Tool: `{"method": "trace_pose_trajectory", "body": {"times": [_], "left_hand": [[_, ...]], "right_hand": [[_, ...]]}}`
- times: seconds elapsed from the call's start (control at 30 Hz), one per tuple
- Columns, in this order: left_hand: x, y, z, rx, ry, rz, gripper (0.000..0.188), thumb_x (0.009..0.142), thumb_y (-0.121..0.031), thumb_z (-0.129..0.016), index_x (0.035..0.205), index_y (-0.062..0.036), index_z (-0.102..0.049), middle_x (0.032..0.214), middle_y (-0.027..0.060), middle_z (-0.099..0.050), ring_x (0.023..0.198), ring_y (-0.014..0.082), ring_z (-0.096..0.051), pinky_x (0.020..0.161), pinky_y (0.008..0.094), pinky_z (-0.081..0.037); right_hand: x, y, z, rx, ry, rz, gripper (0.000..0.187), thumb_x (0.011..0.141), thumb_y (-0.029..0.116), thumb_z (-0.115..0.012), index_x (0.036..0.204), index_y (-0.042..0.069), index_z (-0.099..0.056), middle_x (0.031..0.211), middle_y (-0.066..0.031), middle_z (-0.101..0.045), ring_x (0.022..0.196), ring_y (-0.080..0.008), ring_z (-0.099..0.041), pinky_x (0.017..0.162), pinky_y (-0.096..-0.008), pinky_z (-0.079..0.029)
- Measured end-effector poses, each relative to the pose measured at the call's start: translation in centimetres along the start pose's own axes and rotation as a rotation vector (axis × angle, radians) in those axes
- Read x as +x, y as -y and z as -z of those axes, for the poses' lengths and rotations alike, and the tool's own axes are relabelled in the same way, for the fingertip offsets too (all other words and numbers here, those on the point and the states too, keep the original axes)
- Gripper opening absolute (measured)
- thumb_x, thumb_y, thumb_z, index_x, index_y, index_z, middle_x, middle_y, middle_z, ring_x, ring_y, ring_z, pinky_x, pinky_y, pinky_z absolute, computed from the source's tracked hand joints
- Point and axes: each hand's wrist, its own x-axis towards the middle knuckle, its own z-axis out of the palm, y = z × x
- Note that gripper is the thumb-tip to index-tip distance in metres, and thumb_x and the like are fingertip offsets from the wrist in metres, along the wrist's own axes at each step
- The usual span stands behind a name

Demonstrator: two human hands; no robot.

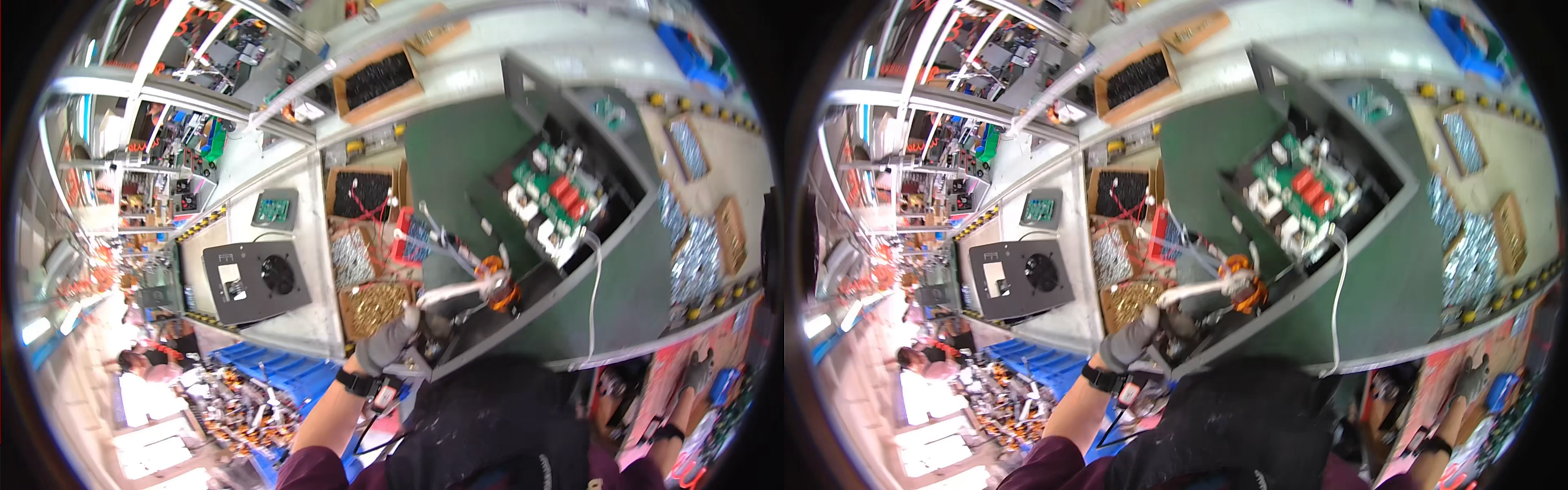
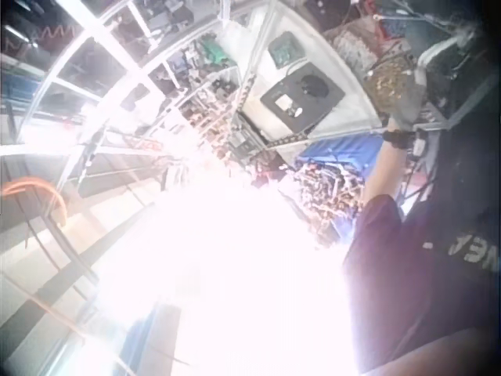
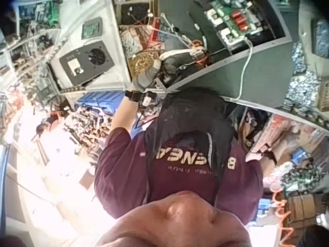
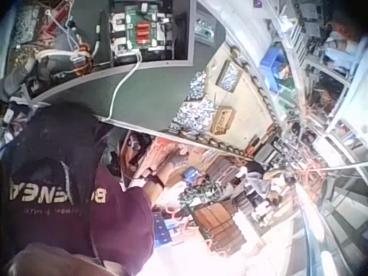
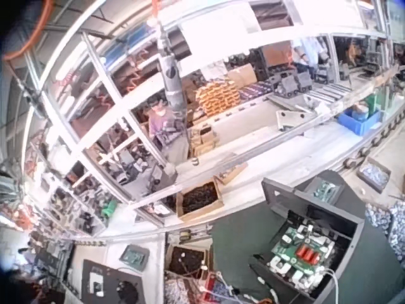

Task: Assembling electrical components and wiring into an inverter chassis on a factory production line.

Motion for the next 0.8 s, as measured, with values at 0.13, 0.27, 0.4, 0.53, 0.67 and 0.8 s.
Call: {"method": "trace_pose_trajectory", "body": {"times": [0.13, 0.27, 0.4, 0.53, 0.67, 0.8], "left_hand": [[0.6, 0.0, 0.6, 0.002, 0.209, 0.042, 0.061, 0.1, -0.057, -0.041, 0.109, -0.0016, -0.065, 0.101, 0.0072, -0.066, 0.102, 0.0195, -0.06, 0.093, 0.0343, -0.046], [1.2, 0.1, 1.2, -0.118, 0.378, 0.126, 0.053, 0.1, -0.052, -0.048, 0.109, -0.0029, -0.065, 0.099, 0.0047, -0.065, 0.095, 0.0144, -0.06, 0.082, 0.0299, -0.05], [0.8, 0.1, 1.0, -0.161, 0.312, -0.133, 0.04, 0.102, -0.037, -0.053, 0.116, -0.0006, -0.063, 0.095, 0.0032, -0.064, 0.09, 0.0118, -0.06, 0.079, 0.03, -0.05], [0.0, -0.2, 0.5, 0.015, 0.167, -0.065, 0.039, 0.101, -0.035, -0.056, 0.114, 0.0003, -0.065, 0.099, 0.0037, -0.066, 0.091, 0.0118, -0.059, 0.082, 0.0299, -0.049], [-0.2, -0.3, 0.1, -0.112, 0.15, -0.178, 0.05, 0.1, -0.035, -0.057, 0.137, -0.0028, -0.049, 0.109, 0.0039, -0.063, 0.095, 0.0105, -0.055, 0.083, 0.0303, -0.049], [-0.1, 0.2, 0.0, -0.151, 0.058, -0.078, 0.044, 0.098, -0.035, -0.06, 0.126, -0.0008, -0.06, 0.105, 0.0062, -0.067, 0.091, 0.0105, -0.058, 0.081, 0.0304, -0.05]], "right_hand": [[1.1, 20.1, 21.1, 0.881, -0.443, 0.692, 0.047, 0.094, 0.014, -0.062, 0.138, 0.002, -0.049, 0.134, -0.016, -0.056, 0.124, -0.0273, -0.054, 0.104, -0.0369, -0.041], [-6.1, 39.0, 41.4, 1.193, -0.278, 1.256, 0.049, 0.088, 0.002, -0.063, 0.135, -0.002, -0.049, 0.125, -0.0126, -0.059, 0.113, -0.0195, -0.056, 0.097, -0.0333, -0.045], [-14.0, 55.3, 55.0, 1.203, -0.188, 1.52, 0.054, 0.088, 0.023, -0.07, 0.133, -0.001, -0.051, 0.115, -0.0152, -0.062, 0.1, -0.022, -0.06, 0.091, -0.0327, -0.047], [-18.4, 67.0, 60.1, 1.484, 0.158, 1.413, 0.039, 0.085, 0.035, -0.072, 0.107, 0.003, -0.063, 0.091, -0.007, -0.067, 0.09, -0.0162, -0.061, 0.081, -0.0361, -0.05], [-18.6, 69.8, 61.5, 1.515, 0.322, 1.121, 0.051, 0.08, 0.044, -0.077, 0.11, 0.006, -0.063, 0.088, -0.0062, -0.066, 0.073, -0.0151, -0.065, 0.066, -0.0302, -0.054], [-16.8, 63.6, 62.6, 1.254, -0.102, 1.406, 0.038, 0.093, 0.039, -0.062, 0.107, 0.004, -0.064, 0.09, -0.0082, -0.068, 0.078, -0.017, -0.067, 0.084, -0.032, -0.054]]}}
